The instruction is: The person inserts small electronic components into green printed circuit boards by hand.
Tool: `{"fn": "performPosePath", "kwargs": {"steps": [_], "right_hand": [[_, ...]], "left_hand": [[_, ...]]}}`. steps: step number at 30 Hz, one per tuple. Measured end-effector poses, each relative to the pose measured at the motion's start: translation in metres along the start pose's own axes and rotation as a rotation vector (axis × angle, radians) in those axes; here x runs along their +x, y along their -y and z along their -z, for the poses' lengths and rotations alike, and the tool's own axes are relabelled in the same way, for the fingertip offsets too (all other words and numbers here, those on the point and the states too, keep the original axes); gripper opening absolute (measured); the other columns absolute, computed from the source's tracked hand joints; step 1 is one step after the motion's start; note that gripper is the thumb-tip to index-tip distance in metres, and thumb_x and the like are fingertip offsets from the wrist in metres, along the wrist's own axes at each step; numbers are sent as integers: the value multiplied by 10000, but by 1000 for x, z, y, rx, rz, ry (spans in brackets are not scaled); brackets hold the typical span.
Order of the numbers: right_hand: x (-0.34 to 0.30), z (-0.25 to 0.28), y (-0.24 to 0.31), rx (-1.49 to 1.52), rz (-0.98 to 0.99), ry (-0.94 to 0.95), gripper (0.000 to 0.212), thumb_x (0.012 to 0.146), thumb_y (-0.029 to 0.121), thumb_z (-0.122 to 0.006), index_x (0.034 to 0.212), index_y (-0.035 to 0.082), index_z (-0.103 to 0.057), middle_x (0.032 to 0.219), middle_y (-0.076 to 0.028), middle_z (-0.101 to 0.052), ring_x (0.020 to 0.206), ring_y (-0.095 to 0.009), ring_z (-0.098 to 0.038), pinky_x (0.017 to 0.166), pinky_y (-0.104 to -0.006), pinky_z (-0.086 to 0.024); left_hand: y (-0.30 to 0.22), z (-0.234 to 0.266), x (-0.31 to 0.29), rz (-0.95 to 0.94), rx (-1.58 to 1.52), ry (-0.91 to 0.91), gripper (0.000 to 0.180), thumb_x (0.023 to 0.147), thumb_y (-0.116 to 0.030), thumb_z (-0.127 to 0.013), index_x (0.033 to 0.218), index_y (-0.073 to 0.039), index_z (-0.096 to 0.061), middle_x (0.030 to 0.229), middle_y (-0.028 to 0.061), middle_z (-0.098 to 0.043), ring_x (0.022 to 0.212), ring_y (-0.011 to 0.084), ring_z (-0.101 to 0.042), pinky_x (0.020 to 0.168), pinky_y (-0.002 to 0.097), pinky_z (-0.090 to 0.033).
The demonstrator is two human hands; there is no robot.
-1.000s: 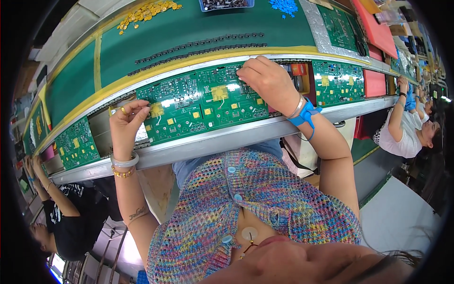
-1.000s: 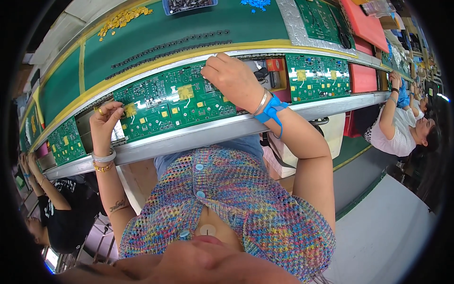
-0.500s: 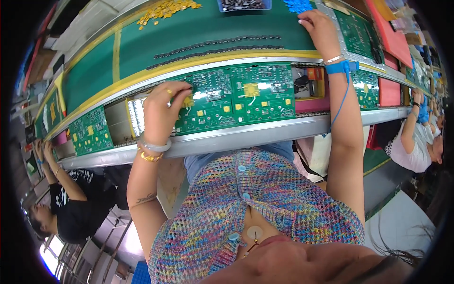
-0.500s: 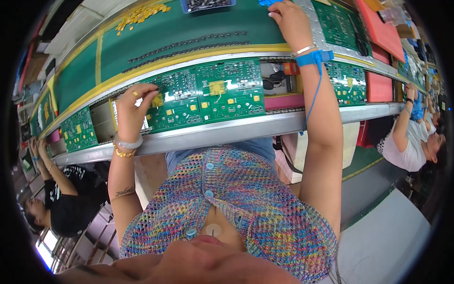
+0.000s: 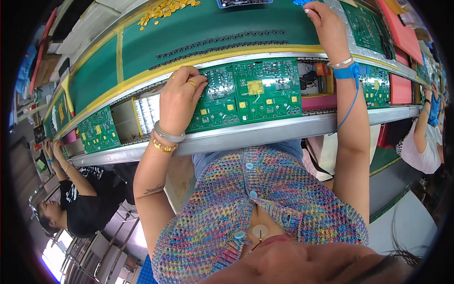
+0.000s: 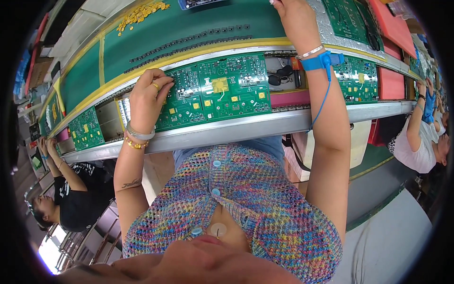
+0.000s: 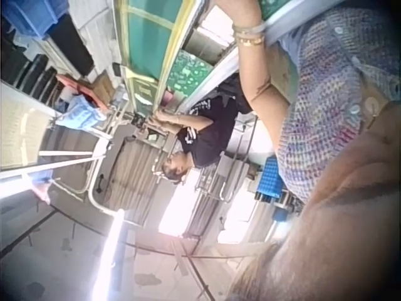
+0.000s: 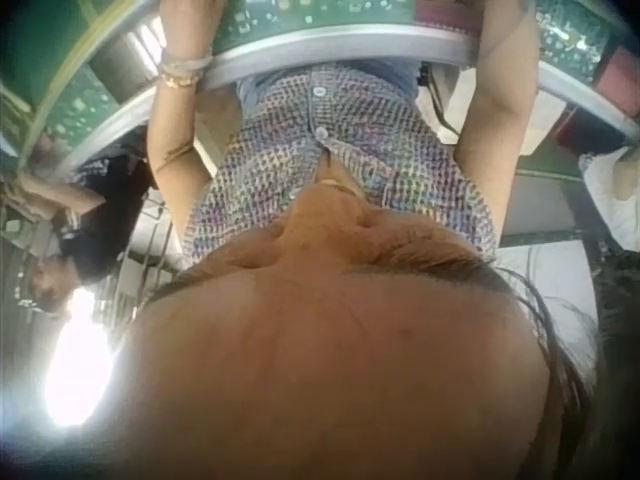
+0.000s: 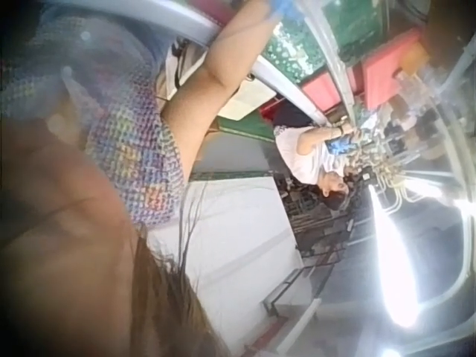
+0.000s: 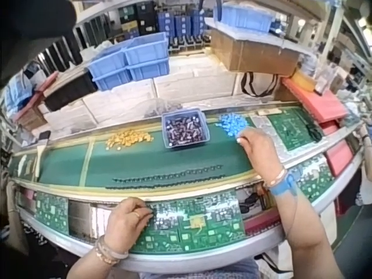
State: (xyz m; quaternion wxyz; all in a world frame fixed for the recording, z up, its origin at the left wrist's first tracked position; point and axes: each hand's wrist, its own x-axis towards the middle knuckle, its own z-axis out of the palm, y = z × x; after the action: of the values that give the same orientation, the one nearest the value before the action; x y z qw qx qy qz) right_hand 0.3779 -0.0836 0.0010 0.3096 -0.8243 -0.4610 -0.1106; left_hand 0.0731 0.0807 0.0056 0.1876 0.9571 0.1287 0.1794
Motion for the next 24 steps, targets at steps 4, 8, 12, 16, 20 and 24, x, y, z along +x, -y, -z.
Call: {"fn": "performPosePath", "kwargs": {"steps": [4, 8, 12, 16, 20, 24], "right_hand": [[0, -2, -1, 54, 42, -6, 68, 792, 32, -616, 857, 13, -622, 793, -171, -597, 789, -359, -584, 704, -394, -467], [2, -15, -12, 918, 357, -245, 96, 786, 48, -627, 878, 22, -638, 821, -166, -606, 806, -355, -590, 723, -400, -473], [-4, -2, -12, 21, 31, 9, 127, 854, 162, -634, 930, 61, -647, 855, -98, -657, 753, -246, -639, 645, -313, -491], [-9, 12, 16, 133, -101, 88, 133, 858, 162, -643, 934, 54, -644, 754, -66, -658, 683, -140, -637, 608, -259, -478], [-29, 22, 61, 247, -130, 113, 143, 854, 246, -638, 890, 109, -659, 645, -32, -645, 592, -192, -641, 525, -304, -470], [-62, 37, 92, 254, -282, 267, 130, 865, 251, -615, 887, 127, -651, 607, -40, -624, 550, -206, -623, 494, -317, -453]], "left_hand": [[1, -1, 0, -7, 8, -1, 118, 720, -62, -704, 825, -35, -659, 882, 59, -580, 800, 238, -591, 685, 331, -488], [2, 0, 0, -36, 23, 18, 128, 714, -52, -701, 835, -36, -664, 881, 59, -578, 794, 233, -588, 677, 329, -489], [-4, 4, -5, -99, 82, 35, 142, 706, -40, -697, 846, -42, -672, 870, 55, -578, 783, 227, -586, 663, 329, -489], [23, 14, 24, -86, -69, -94, 157, 722, -18, -715, 869, -42, -667, 833, 79, -606, 778, 231, -610, 683, 331, -498], [91, 28, 79, 379, 86, -189, 196, 771, -249, -713, 837, -64, -705, 799, 108, -651, 706, 270, -632, 650, 365, -496], [138, 17, 106, 496, 253, -96, 271, 747, -328, -741, 833, -72, -714, 773, 109, -674, 711, 270, -644, 654, 361, -497]]}}
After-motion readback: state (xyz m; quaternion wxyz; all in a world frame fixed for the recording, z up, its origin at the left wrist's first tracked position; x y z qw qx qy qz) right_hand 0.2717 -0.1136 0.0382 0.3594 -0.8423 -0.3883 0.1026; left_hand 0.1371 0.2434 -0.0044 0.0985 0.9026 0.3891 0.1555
